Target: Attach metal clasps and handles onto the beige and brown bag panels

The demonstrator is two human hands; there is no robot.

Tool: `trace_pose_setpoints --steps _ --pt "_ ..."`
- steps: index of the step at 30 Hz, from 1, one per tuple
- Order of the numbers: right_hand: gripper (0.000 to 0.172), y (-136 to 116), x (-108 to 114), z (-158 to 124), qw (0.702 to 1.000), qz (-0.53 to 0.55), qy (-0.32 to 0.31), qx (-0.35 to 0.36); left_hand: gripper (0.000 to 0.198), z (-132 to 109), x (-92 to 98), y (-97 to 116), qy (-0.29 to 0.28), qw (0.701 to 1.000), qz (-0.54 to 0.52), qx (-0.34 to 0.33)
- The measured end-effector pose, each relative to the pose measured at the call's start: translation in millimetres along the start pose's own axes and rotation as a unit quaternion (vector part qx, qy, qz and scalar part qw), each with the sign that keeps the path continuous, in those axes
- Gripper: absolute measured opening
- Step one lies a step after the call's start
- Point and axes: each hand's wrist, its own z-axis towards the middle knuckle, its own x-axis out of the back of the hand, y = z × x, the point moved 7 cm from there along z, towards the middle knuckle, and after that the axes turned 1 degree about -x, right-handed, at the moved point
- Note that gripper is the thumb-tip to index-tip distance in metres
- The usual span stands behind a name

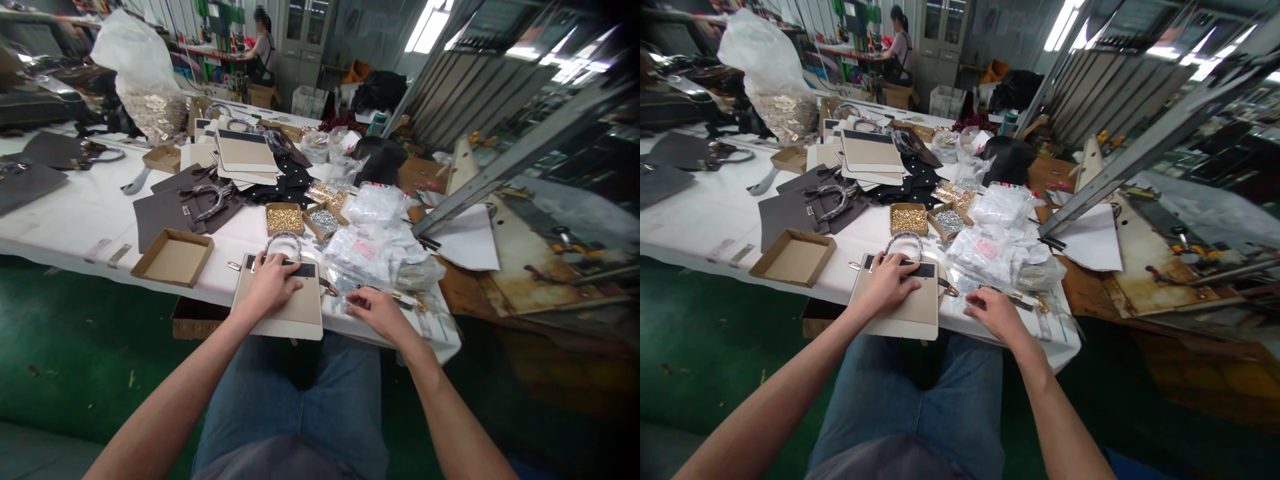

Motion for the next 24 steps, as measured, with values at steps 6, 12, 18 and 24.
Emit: trace_pose_setpoints --steps 6,12,18,24 --pt "0.017 14 3 14 0.999 0.036 0.003 -0.026 0.046 -1 -0.8 0 0.01 1.0 0.0 0.0" --pt "0.015 2 8 13 0.998 -0.046 0.036 -0.002 0.045 -3 -2.6 -4 0.012 1.0 -0.011 0.013" --pt "0.032 -34 -12 -36 0.978 -0.037 0.174 0.105 0.046 -5 -2.7 -6 0.014 0.999 -0.029 0.012" --pt "0.048 -34 -55 -53 0.975 -0.053 0.064 0.204 0.046 -3 -4.7 -7 0.014 0.999 -0.019 0.022"
